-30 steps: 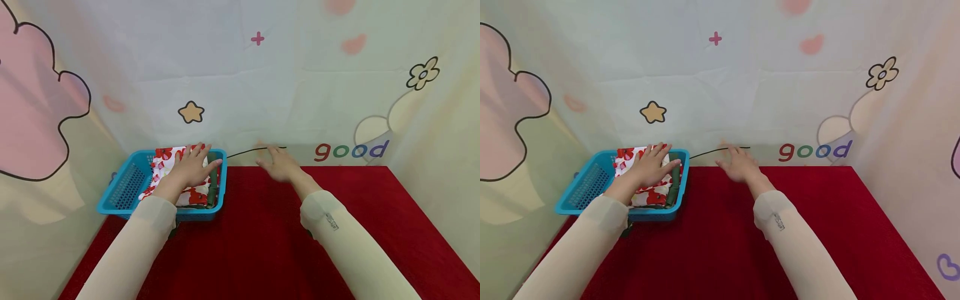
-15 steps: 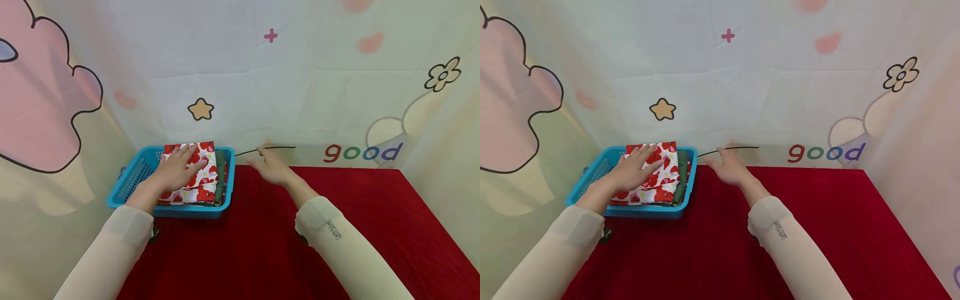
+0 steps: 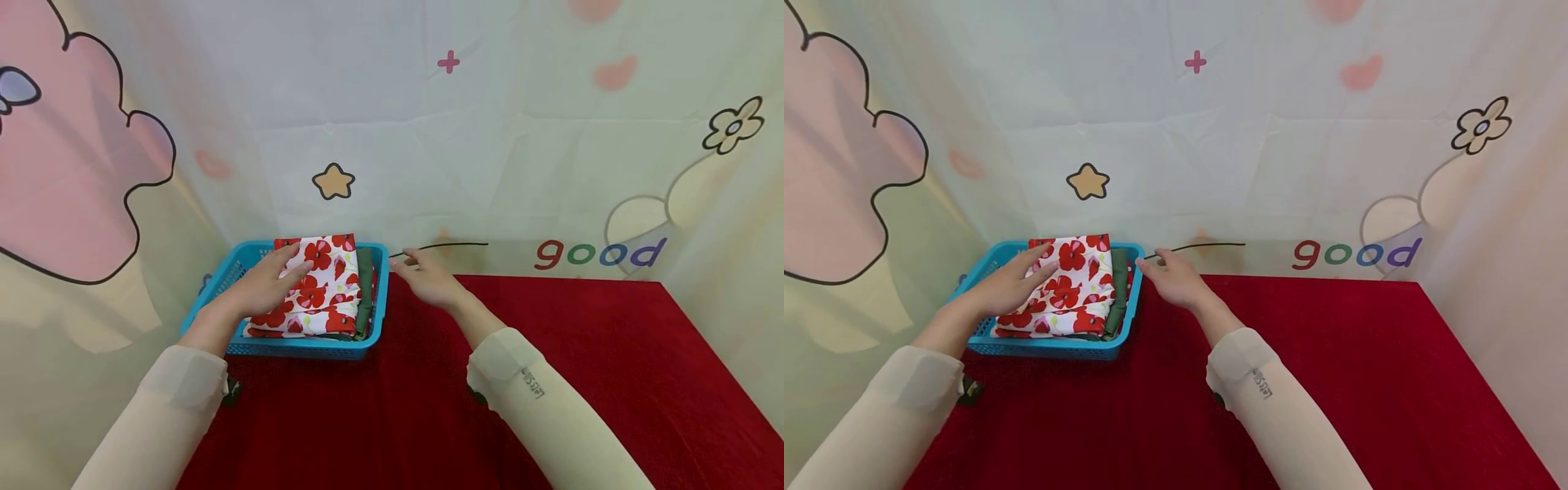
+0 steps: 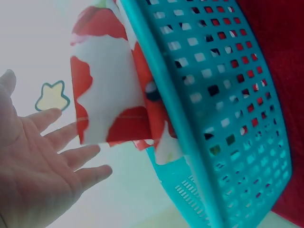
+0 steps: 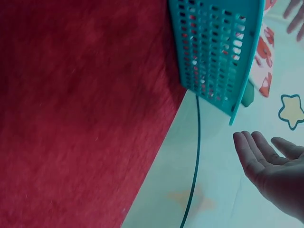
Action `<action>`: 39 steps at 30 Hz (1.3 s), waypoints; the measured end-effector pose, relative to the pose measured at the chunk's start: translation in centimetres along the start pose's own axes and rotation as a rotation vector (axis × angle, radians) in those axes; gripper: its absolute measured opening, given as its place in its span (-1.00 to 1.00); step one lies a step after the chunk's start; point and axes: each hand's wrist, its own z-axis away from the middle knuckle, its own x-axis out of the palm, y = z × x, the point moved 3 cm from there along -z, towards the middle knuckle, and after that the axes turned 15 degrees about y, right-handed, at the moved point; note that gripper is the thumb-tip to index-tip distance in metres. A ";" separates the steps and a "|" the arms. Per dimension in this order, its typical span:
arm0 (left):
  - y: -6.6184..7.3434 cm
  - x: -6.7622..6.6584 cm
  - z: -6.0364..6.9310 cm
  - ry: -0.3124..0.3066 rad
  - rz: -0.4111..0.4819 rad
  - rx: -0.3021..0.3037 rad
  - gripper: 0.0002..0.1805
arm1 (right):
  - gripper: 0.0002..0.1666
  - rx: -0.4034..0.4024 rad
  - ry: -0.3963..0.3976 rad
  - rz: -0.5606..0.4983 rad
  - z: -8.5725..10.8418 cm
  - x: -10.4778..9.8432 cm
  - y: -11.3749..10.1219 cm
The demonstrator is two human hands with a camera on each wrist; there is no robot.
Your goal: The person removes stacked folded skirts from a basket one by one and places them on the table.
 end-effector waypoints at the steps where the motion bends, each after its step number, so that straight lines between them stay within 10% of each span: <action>1: -0.3 0.0 0.1 -0.003 0.013 -0.008 -0.02 | -0.13 0.011 -0.003 -0.007 0.0 0.2 -0.1; 19: -5.6 0.0 0.7 -0.136 0.276 -0.233 0.01 | -0.09 0.285 -0.087 -0.379 0.4 4.9 -3.4; 39: -8.0 1.5 0.2 -0.249 0.320 -0.337 0.10 | -0.22 0.422 -0.076 -0.401 0.6 9.2 -4.7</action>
